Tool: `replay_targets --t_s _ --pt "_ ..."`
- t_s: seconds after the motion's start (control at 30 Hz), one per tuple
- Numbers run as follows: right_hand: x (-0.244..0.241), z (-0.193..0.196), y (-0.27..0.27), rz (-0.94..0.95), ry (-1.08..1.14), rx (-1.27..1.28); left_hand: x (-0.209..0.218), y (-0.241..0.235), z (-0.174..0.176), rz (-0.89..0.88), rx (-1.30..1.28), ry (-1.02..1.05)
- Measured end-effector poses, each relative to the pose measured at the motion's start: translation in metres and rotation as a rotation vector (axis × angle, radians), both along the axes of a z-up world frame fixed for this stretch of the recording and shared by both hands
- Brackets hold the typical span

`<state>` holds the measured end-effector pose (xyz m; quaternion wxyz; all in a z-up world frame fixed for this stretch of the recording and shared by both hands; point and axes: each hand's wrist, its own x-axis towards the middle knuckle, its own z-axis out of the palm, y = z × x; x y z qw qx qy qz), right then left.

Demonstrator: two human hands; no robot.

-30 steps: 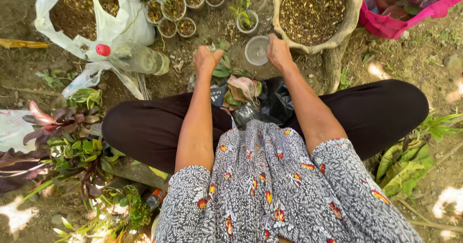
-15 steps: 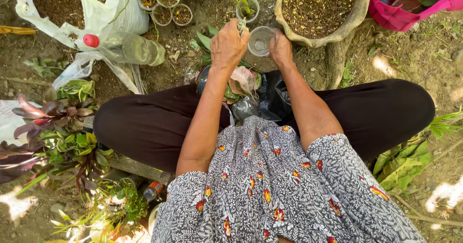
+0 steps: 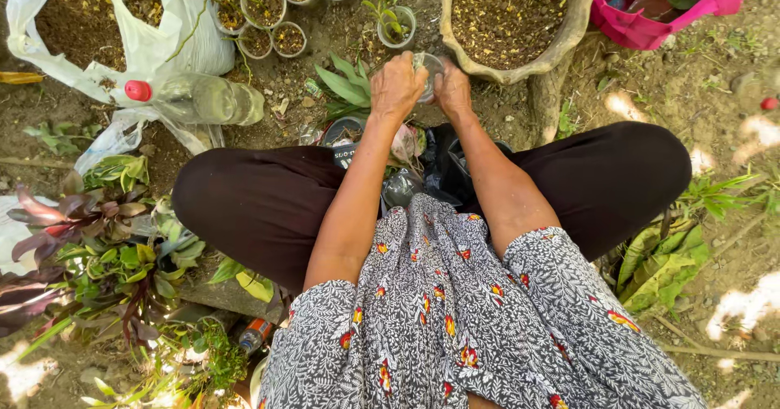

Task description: The person prepares soil by hand in a large stone pot, then transfers small plants into plastic cups filled with soil and water.

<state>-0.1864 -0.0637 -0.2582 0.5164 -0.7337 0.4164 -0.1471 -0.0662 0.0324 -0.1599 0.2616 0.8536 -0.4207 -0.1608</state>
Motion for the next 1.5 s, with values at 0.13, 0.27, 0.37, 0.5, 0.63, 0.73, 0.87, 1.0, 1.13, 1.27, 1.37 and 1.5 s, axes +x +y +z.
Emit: replay_targets --t_s 0.13,0.27,0.37,0.5,0.63,0.73,0.87,1.0,1.13,1.27,1.37,1.5 --pt "-0.005 0.008 -0.002 -0.006 0.004 0.126 0.000 -0.005 -0.024 -0.011 -0.036 0.041" --pt "-0.005 -0.007 -0.007 0.029 0.033 -0.094 -0.004 -0.009 -0.026 -0.022 -0.024 0.057" --pt "-0.008 -0.015 -0.007 0.036 0.108 -0.125 -0.006 -0.009 -0.022 -0.038 0.047 0.064" --pt "-0.007 -0.016 -0.008 0.009 0.118 -0.071 -0.006 -0.009 -0.015 -0.029 0.034 0.076" --pt "-0.007 -0.025 -0.010 0.028 0.121 -0.169 -0.003 -0.006 -0.015 -0.029 -0.016 0.077" --pt "-0.008 -0.029 -0.010 0.044 0.117 -0.203 -0.001 -0.007 -0.014 -0.033 0.009 0.075" --pt "-0.008 -0.022 -0.009 0.016 0.155 -0.113 -0.004 -0.004 -0.013 -0.025 0.002 0.079" --pt "-0.007 -0.020 -0.009 0.004 0.149 -0.078 -0.003 -0.005 -0.014 -0.038 0.004 0.076" --pt "-0.007 -0.047 -0.014 0.029 0.164 -0.190 -0.005 -0.008 -0.020 -0.056 -0.025 0.065" --pt "-0.003 -0.057 -0.016 -0.037 -0.003 0.041 -0.009 -0.011 -0.013 -0.065 0.052 0.109" --pt "0.001 -0.049 -0.001 -0.133 -0.171 0.455 -0.004 -0.012 -0.004 -0.031 0.008 0.105" --pt "0.017 -0.016 0.023 -0.190 -0.197 0.414 0.005 -0.011 0.010 0.023 -0.040 0.047"
